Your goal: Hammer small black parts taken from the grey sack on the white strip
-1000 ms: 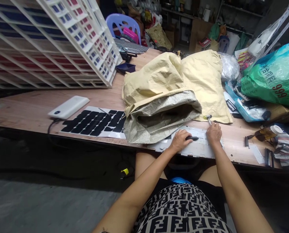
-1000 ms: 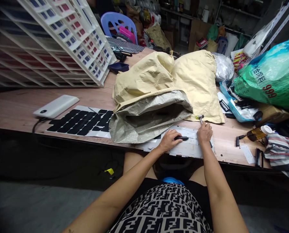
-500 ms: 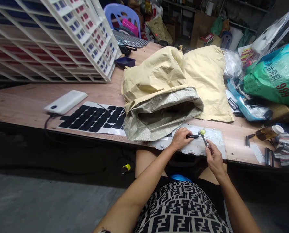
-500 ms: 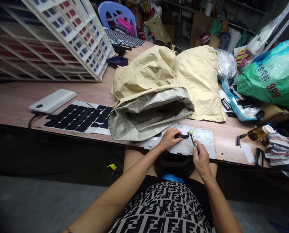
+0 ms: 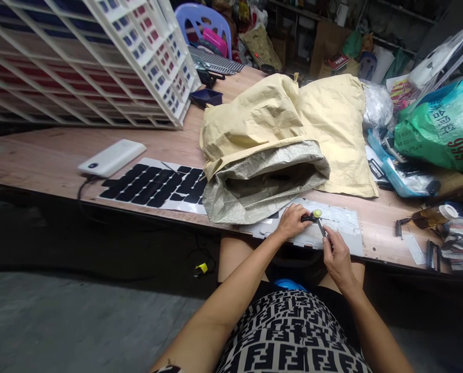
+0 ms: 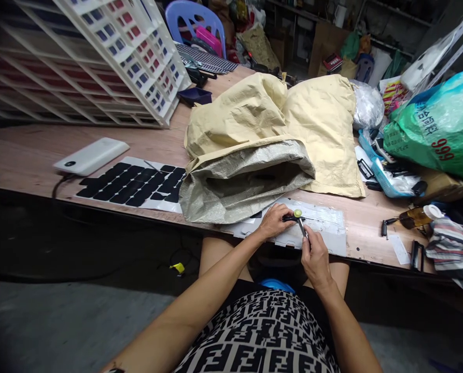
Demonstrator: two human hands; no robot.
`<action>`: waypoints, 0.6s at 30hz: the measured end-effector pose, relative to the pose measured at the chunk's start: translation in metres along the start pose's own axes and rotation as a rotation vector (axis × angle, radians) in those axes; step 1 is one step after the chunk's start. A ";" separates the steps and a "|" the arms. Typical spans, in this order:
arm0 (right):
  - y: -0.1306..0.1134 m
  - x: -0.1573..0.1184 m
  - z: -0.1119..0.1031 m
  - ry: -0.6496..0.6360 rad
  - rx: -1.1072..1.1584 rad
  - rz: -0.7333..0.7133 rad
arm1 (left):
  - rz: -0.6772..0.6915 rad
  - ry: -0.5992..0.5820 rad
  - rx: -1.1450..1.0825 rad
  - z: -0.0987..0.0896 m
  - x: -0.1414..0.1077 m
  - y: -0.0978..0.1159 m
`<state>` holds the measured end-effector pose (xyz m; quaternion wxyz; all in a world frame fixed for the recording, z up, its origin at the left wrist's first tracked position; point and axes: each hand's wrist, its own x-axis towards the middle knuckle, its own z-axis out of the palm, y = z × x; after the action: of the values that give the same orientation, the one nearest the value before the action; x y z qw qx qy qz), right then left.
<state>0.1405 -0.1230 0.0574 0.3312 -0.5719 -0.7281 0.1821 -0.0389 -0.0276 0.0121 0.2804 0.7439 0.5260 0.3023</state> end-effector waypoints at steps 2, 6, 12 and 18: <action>0.000 0.000 0.002 -0.023 -0.008 -0.005 | -0.005 0.003 0.000 0.000 0.000 0.000; 0.013 0.017 0.000 0.022 -0.058 -0.004 | 0.012 0.014 0.000 0.002 0.001 -0.001; 0.056 0.088 -0.001 0.171 -0.391 0.157 | 0.018 0.034 0.008 0.004 0.001 -0.001; 0.075 0.116 0.016 0.161 -0.711 0.240 | 0.012 0.015 0.020 0.004 0.004 -0.002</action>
<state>0.1684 0.0106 0.0292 0.1446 -0.7445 -0.6456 -0.0896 -0.0362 -0.0238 0.0083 0.2669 0.7474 0.5268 0.3043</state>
